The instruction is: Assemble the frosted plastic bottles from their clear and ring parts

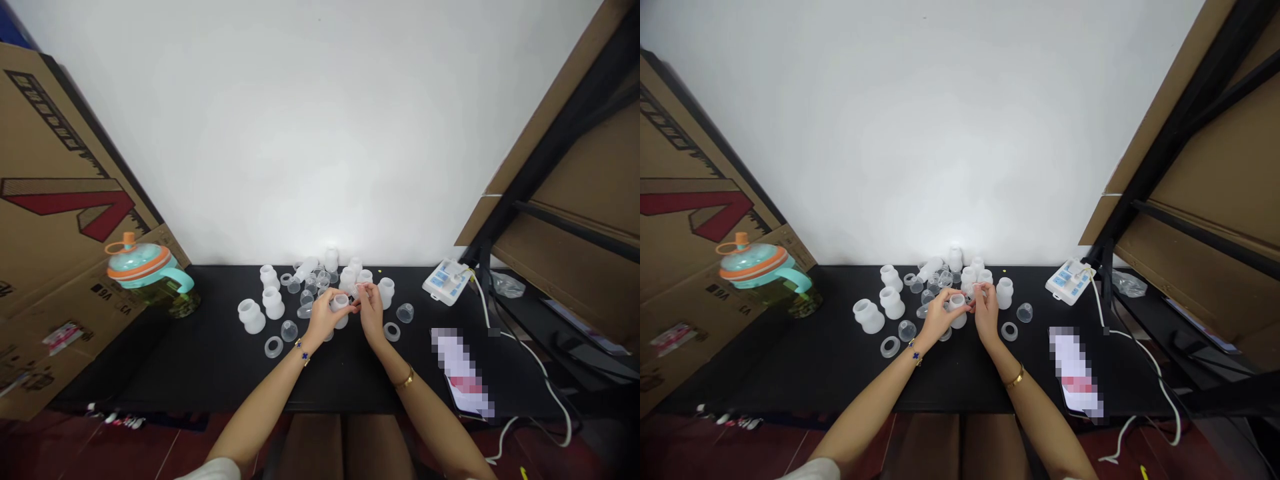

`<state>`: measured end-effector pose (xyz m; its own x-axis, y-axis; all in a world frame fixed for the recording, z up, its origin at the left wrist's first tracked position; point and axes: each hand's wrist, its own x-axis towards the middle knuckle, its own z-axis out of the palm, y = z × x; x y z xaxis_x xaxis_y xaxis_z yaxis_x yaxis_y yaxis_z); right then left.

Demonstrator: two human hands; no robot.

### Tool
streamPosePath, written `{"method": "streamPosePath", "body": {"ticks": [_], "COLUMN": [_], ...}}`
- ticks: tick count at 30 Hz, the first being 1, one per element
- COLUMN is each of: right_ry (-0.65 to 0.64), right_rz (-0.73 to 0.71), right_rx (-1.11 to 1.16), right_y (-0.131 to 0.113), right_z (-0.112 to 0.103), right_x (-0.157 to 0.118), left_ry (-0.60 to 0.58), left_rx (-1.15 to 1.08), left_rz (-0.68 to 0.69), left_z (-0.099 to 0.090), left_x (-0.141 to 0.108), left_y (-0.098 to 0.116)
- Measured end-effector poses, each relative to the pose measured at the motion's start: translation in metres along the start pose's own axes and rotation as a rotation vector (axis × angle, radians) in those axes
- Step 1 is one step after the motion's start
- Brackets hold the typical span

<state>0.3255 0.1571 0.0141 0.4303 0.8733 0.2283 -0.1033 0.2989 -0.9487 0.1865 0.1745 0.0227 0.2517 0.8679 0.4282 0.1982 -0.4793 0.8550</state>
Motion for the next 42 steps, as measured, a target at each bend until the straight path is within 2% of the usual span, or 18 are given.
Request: {"method": "streamPosePath", "body": {"ticks": [9,14,18,24,27,32,42], "right_ry": [0.019,0.005,0.016,0.009,0.006,0.027,0.020], "right_rz": [-0.006,-0.004,0.003,0.021,0.021,0.023,0.012], "right_rx": [-0.025,-0.010,0.003,0.020,0.019,0.019,0.019], "right_y": [-0.001,-0.001,0.000,-0.003,-0.004,-0.005,-0.006], "right_z": [0.000,0.000,0.000,0.000,0.001,0.002,0.002], "right_x": [0.000,0.000,0.001,0.000,-0.001,-0.002,-0.003], "left_ry": [0.061,-0.015,-0.081,-0.102,-0.101,-0.126,-0.181], "left_rx": [-0.067,-0.287,-0.282,-0.273,-0.194,0.064,0.143], "left_rz": [-0.043,-0.113,-0.134,-0.140,-0.104,-0.042,-0.088], "left_z": [-0.005,-0.002,0.000,0.001,0.001,0.003,0.005], "left_x": [0.004,0.004,0.002,0.002,0.002,-0.002,-0.006], "left_y": [0.003,0.000,0.000,-0.001,-0.001,-0.002,-0.004]}}
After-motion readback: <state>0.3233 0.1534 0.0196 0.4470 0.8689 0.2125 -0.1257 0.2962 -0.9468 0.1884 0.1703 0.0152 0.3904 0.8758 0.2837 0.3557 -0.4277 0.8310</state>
